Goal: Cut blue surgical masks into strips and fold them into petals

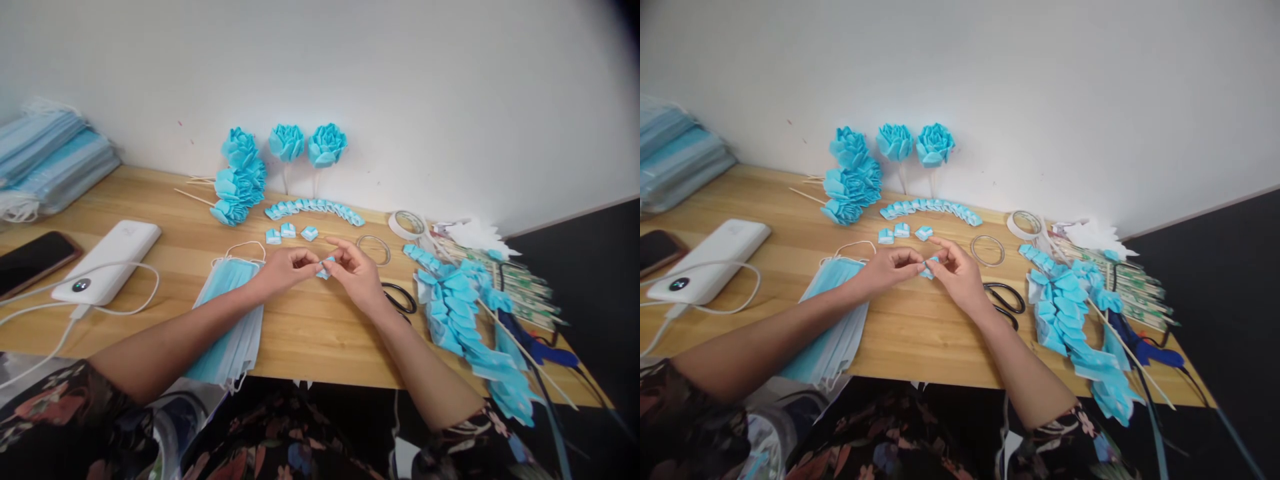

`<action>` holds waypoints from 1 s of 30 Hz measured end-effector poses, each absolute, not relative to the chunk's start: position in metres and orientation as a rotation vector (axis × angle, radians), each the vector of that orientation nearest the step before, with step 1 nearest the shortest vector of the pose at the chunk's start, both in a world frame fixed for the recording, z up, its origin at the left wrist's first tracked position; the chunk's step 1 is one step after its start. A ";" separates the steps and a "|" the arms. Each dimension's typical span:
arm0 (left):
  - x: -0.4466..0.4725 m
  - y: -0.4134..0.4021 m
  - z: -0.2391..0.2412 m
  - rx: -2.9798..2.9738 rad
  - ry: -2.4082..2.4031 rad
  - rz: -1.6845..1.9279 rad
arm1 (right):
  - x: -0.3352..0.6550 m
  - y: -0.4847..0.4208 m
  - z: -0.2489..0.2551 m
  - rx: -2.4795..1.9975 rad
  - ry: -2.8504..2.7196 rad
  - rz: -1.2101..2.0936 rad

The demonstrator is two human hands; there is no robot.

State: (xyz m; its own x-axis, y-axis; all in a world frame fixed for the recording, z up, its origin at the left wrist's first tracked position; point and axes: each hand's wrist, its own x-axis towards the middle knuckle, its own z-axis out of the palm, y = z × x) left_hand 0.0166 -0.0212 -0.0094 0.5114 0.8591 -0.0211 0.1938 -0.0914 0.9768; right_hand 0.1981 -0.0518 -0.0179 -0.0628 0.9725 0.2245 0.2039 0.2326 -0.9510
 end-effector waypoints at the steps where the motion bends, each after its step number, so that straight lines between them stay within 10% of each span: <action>1: 0.016 -0.021 -0.009 1.591 0.931 0.724 | 0.198 -0.052 -0.018 -1.169 -1.497 0.943; 30: 0.015 -0.017 -0.008 1.577 0.936 0.878 | 0.193 -0.056 -0.011 -1.334 -1.595 1.153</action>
